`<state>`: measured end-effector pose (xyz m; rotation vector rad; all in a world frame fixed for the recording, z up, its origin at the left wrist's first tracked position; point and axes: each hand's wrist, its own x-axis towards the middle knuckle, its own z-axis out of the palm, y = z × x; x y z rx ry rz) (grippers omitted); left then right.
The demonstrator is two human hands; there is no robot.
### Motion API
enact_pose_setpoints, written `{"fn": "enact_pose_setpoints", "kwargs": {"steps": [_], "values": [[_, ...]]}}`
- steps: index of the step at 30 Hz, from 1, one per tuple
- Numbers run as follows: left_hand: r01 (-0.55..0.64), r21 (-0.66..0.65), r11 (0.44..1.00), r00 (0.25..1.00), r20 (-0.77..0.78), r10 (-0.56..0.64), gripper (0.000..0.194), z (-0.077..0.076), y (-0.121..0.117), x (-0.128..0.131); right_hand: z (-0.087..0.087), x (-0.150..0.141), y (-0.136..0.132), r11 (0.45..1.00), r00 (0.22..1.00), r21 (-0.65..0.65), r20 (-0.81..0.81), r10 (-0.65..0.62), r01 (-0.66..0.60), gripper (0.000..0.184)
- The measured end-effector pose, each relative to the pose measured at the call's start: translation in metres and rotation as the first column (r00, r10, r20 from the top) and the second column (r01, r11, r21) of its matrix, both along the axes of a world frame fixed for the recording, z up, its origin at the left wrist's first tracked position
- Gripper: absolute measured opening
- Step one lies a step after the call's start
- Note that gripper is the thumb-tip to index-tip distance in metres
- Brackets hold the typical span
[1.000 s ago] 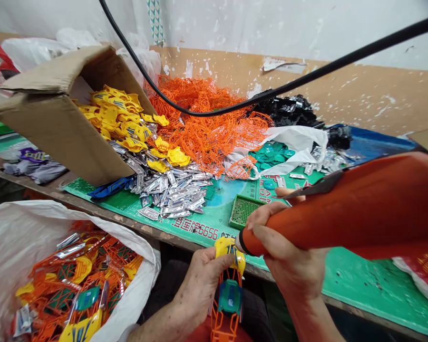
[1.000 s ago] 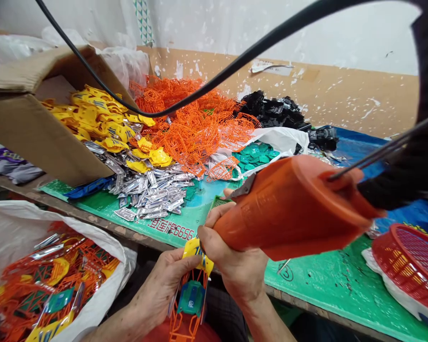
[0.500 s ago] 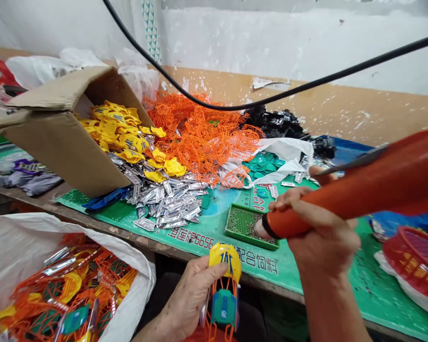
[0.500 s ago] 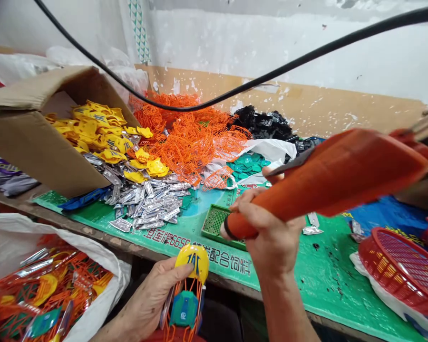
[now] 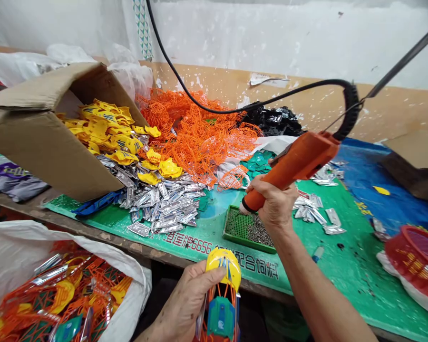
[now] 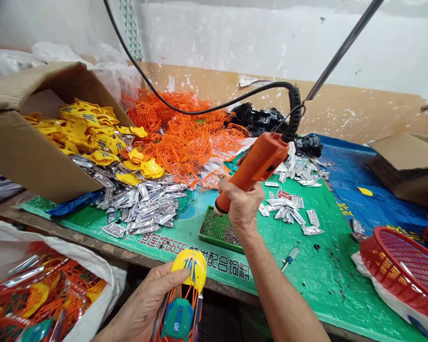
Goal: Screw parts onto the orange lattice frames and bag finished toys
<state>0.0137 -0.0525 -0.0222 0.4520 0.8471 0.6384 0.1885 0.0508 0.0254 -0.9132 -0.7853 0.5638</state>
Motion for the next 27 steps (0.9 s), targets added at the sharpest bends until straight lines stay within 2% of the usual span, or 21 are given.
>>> {"fn": "enact_pose_setpoints", "kwargs": {"steps": [14,27], "values": [[-0.053,-0.032,0.998,0.998,0.014,0.054,0.024,0.003,0.001,-0.001,-0.019,0.002,0.007,0.997,0.998,-0.071,0.045,-0.032,0.035,0.012],[-0.058,0.015,0.998,0.997,-0.041,0.059,0.033,0.009,0.005,-0.002,-0.023,0.001,0.004,0.997,0.991,-0.072,0.13,-0.022,0.032,0.014]]}}
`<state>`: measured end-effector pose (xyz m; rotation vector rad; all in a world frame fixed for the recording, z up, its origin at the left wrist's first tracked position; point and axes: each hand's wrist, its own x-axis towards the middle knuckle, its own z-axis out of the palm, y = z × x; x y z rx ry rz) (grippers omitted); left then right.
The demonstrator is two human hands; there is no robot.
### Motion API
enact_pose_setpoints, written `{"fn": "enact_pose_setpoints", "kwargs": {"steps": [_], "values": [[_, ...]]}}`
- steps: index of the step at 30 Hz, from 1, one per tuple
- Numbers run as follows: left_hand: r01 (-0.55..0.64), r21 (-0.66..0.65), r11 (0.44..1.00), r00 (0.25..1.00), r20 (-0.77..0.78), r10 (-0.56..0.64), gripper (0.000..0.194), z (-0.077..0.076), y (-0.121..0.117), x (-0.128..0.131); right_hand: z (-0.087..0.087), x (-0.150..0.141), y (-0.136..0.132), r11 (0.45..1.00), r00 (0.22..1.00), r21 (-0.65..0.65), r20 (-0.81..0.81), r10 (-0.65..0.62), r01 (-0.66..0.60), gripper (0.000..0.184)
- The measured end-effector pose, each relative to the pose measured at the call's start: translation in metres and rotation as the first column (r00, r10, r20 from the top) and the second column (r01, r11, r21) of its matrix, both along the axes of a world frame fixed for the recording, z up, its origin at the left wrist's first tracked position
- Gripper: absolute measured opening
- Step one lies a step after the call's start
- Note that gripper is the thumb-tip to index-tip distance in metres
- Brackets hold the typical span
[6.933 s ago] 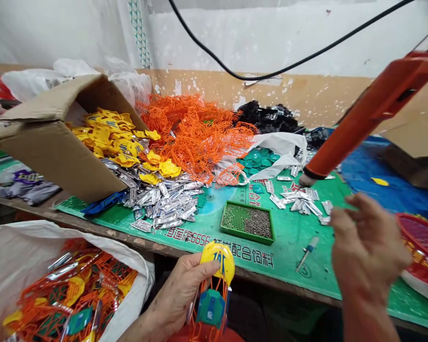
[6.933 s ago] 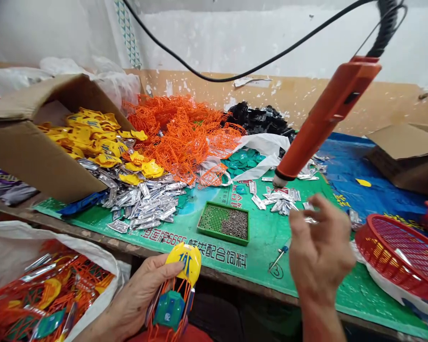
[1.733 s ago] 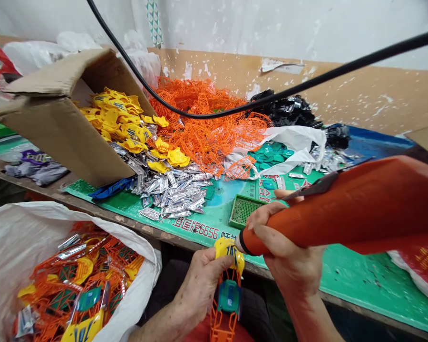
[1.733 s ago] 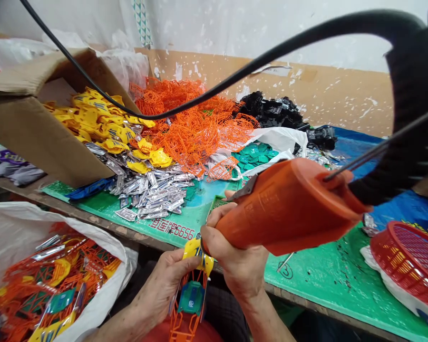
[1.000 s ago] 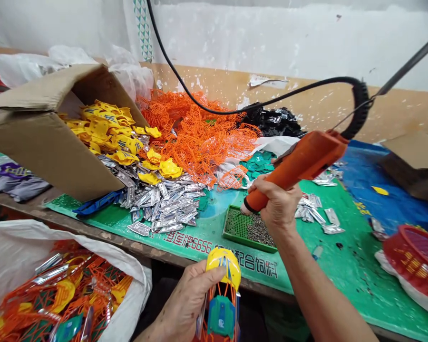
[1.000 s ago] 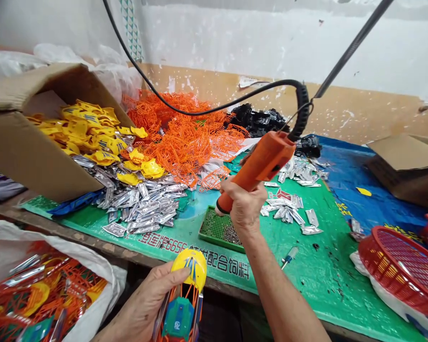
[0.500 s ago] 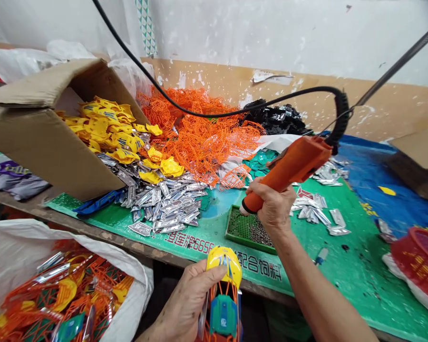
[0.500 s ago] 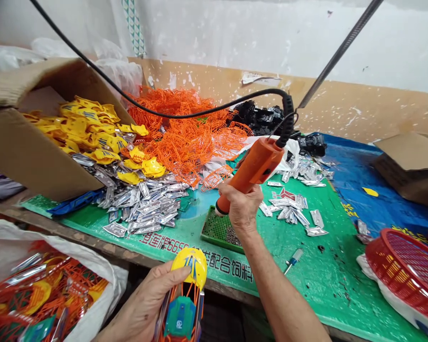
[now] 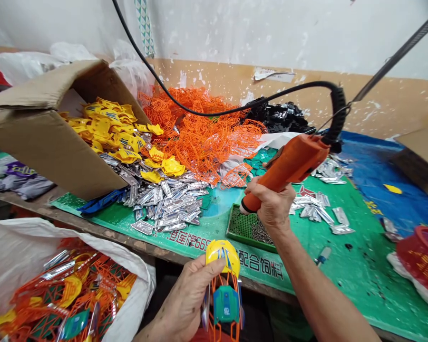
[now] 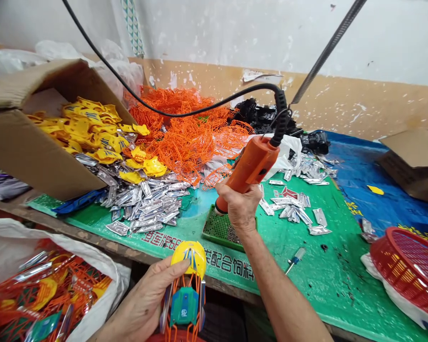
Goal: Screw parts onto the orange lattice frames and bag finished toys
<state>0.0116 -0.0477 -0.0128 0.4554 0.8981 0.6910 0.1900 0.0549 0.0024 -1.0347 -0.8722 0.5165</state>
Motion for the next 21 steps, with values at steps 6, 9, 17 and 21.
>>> {"fn": "enact_pose_setpoints", "kwargs": {"steps": [6,9,17,21], "values": [[-0.007,-0.011,1.0,1.0,0.007,0.007,0.03,-0.003,0.002,-0.003,0.002,0.001,0.001,0.999,0.999,0.036,-0.044,0.005,-0.004,0.014],[-0.011,-0.012,1.0,1.0,-0.01,0.011,0.032,-0.006,0.004,-0.006,0.012,0.002,-0.001,0.997,0.997,0.06,-0.062,0.041,-0.038,0.013],[-0.077,-0.008,0.997,0.997,0.001,0.077,0.032,-0.004,0.005,-0.004,0.055,0.0,-0.044,0.986,0.975,0.108,-0.17,0.146,-0.128,0.035],[-0.105,-0.029,0.994,0.994,-0.007,0.105,0.033,-0.004,0.006,-0.002,0.06,-0.01,-0.077,0.95,0.936,0.13,-0.179,0.304,-0.284,0.031]]}}
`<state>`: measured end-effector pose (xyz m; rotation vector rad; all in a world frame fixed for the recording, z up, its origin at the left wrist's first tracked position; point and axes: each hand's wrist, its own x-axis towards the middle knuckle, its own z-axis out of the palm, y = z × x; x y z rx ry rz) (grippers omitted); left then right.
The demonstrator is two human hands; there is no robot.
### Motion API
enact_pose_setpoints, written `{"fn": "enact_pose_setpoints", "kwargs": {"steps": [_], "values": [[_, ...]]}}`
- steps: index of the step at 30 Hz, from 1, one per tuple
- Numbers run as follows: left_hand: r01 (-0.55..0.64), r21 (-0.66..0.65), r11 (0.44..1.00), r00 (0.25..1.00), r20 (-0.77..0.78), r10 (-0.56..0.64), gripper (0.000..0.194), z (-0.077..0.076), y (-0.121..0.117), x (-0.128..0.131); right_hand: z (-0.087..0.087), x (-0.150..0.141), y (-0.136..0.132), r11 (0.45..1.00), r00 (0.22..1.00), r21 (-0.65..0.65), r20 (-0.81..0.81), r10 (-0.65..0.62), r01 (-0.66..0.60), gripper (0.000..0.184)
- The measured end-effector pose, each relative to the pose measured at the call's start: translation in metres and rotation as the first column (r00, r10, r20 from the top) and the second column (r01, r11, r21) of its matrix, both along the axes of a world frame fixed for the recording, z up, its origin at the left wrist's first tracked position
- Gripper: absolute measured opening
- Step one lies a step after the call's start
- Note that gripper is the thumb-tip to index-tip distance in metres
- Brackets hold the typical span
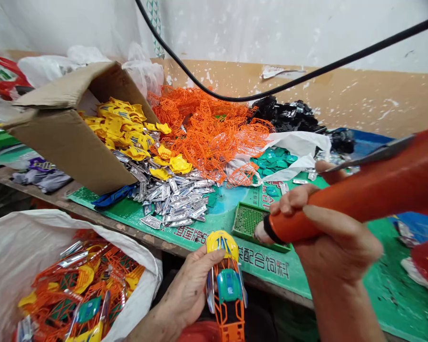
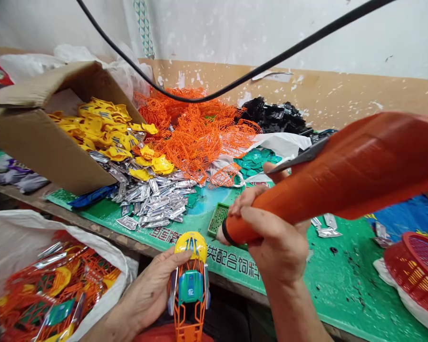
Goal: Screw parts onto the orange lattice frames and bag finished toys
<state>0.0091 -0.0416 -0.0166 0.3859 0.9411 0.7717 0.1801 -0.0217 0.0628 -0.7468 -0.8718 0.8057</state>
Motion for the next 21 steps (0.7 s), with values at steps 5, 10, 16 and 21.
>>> {"fn": "enact_pose_setpoints", "kwargs": {"steps": [5,10,16,21], "values": [[0.009,0.016,1.0,1.0,0.014,-0.009,0.032,-0.004,-0.002,0.001,-0.006,-0.013,-0.017,0.997,0.997,0.005,-0.013,0.074,-0.074,0.034],[0.005,0.038,0.999,1.0,0.016,-0.006,0.033,-0.006,-0.003,0.002,-0.012,-0.019,-0.017,0.996,0.996,0.006,-0.013,0.091,-0.091,0.042],[0.012,0.063,0.998,1.0,-0.022,-0.011,0.032,-0.007,-0.003,0.001,-0.015,-0.021,-0.017,0.997,0.997,-0.004,-0.006,0.078,-0.078,0.051],[0.021,0.072,0.997,1.0,-0.021,-0.02,0.029,-0.01,-0.003,0.002,-0.017,-0.021,-0.017,0.997,0.997,0.004,0.004,0.073,-0.073,0.037]]}}
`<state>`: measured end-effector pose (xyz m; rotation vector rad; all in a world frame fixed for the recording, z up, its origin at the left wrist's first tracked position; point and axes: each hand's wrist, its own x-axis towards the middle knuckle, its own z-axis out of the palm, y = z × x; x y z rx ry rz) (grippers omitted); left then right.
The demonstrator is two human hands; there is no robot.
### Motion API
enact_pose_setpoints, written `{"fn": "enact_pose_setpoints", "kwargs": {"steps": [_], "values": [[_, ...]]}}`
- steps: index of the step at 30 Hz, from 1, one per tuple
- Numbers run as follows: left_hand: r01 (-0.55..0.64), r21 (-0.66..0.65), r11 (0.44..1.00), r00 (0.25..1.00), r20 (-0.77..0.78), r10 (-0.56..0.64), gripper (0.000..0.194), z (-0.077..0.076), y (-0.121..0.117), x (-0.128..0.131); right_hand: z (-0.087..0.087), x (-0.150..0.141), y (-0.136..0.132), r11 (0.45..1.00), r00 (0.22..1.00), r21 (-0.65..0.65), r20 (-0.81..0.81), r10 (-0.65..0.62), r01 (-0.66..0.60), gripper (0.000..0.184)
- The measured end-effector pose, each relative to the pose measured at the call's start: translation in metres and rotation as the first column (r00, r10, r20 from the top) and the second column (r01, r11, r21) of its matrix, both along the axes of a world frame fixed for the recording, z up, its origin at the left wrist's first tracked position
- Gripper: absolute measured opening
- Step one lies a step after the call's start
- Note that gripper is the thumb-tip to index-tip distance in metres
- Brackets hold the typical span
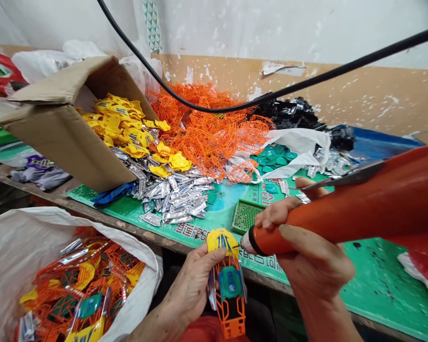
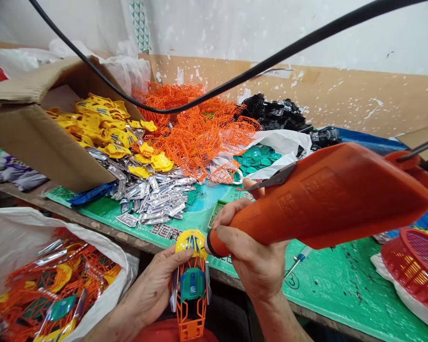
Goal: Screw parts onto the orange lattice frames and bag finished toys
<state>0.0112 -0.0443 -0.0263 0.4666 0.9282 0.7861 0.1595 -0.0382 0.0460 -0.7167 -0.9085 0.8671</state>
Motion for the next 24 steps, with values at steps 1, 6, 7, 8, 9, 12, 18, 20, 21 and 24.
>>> {"fn": "enact_pose_setpoints", "kwargs": {"steps": [1,6,7,8,9,12,18,20,21,24], "values": [[0.0,-0.003,1.0,1.0,0.001,0.0,0.029,0.0,0.0,0.0,0.0,0.0,0.0,1.0,1.0,-0.002,0.004,-0.001,0.001,0.036],[-0.005,-0.021,1.0,1.0,-0.001,0.005,0.031,0.001,-0.001,0.0,-0.001,-0.001,0.0,1.0,0.999,-0.02,0.029,-0.016,0.016,0.038],[-0.006,-0.021,1.0,1.0,-0.001,0.006,0.031,0.001,-0.001,0.0,-0.001,-0.002,0.0,1.0,0.999,-0.022,0.032,-0.02,0.02,0.039],[-0.008,-0.018,1.0,1.0,-0.001,0.008,0.03,0.001,-0.001,0.0,-0.001,-0.003,0.001,0.999,0.999,-0.025,0.031,-0.022,0.023,0.041],[-0.008,-0.013,1.0,1.0,-0.001,0.007,0.03,0.001,-0.001,-0.001,-0.002,-0.003,0.001,0.999,0.999,-0.029,0.028,-0.024,0.024,0.042],[-0.01,0.003,1.0,1.0,-0.006,0.01,0.028,0.0,-0.002,0.0,-0.002,-0.005,0.001,0.999,1.0,-0.046,0.011,-0.025,0.025,0.043],[-0.026,0.032,0.999,0.999,-0.024,0.026,0.027,-0.001,-0.004,0.001,-0.005,-0.009,-0.001,0.996,0.998,-0.067,-0.007,-0.058,0.057,0.046],[-0.02,0.029,0.999,1.0,-0.02,0.02,0.028,-0.002,-0.005,0.001,-0.008,-0.009,-0.002,0.995,0.999,-0.079,0.006,-0.054,0.054,0.046],[-0.016,0.031,0.999,1.0,-0.023,0.016,0.028,-0.003,-0.006,0.0,-0.009,-0.009,-0.002,0.996,0.999,-0.08,0.015,-0.049,0.05,0.046],[-0.001,0.053,0.999,0.999,-0.054,0.004,0.027,-0.006,-0.006,-0.001,-0.014,-0.008,-0.004,0.997,0.999,-0.064,0.032,-0.036,0.038,0.046]]}}
